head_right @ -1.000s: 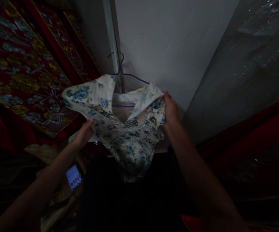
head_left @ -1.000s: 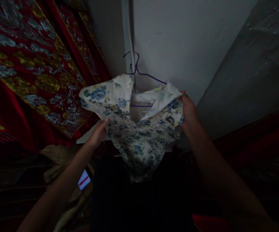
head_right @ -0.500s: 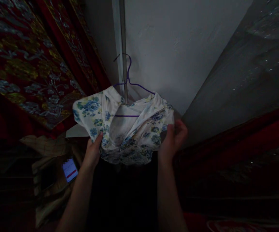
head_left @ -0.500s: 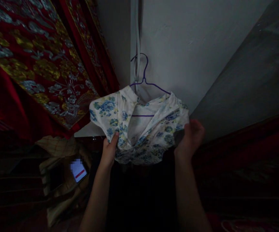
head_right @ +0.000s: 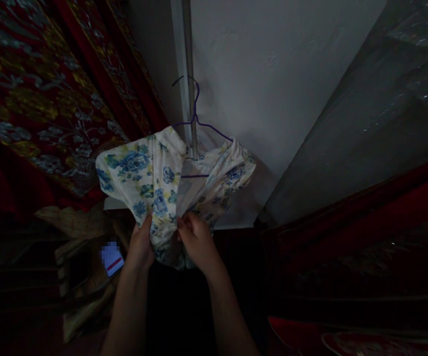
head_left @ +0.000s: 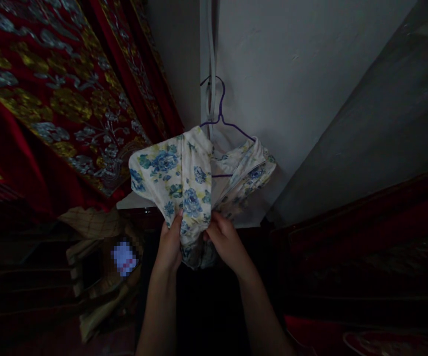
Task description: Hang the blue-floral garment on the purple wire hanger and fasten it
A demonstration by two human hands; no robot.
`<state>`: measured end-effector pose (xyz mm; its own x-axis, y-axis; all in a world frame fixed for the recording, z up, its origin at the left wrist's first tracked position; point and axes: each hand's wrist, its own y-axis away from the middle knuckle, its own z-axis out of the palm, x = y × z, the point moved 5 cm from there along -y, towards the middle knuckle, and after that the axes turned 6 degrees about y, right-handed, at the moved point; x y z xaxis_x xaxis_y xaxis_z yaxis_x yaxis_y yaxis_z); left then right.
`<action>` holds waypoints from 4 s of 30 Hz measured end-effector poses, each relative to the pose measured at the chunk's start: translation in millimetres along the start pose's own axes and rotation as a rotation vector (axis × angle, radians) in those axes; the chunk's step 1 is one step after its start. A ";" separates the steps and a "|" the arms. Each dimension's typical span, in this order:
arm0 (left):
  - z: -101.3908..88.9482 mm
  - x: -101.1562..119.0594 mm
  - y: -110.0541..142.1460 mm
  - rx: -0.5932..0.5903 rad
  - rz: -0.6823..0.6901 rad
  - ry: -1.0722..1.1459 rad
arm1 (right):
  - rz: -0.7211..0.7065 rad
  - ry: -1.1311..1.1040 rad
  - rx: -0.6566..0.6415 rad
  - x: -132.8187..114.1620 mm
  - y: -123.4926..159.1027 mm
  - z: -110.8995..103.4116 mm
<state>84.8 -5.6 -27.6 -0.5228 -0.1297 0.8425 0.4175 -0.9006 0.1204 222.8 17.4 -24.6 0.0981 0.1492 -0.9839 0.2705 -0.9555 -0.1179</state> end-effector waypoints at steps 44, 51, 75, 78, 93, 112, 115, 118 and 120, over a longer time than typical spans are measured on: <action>-3.0 -80.3 43.5 -0.351 0.526 -0.686 | -0.125 -0.301 0.313 -116.1 -89.1 -76.9; 8.7 -42.0 2.5 -0.518 0.597 -0.752 | -0.279 -0.174 0.232 -133.7 -82.8 -40.5; 123.7 158.0 -27.5 -0.394 1.207 -0.378 | -0.233 0.157 0.059 -48.4 -82.4 -48.6; 91.5 173.5 -58.2 -0.373 1.035 -0.237 | -0.165 0.032 0.053 -32.9 -64.5 -42.3; -31.0 7.2 -90.8 -0.092 0.203 0.463 | 0.049 -0.228 0.103 -12.8 -3.9 -5.4; 31.4 -4.5 -8.9 -0.361 0.198 -0.071 | 0.180 0.167 -0.026 57.4 2.9 -36.3; 41.4 -0.6 6.3 -0.436 0.227 -0.228 | 0.057 0.079 0.181 40.6 -0.4 -43.3; 53.7 9.0 21.5 -0.514 0.313 -0.312 | -0.023 -0.138 0.011 15.0 0.6 -31.5; 60.3 18.0 31.3 -0.559 0.377 -0.351 | -0.030 -0.287 -0.094 1.6 3.7 -22.4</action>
<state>133.2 -11.2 23.1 -0.1136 -0.4150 0.9027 0.0337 -0.9097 -0.4140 245.5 19.8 -23.7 -0.1821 0.0862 -0.9795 0.3579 -0.9220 -0.1477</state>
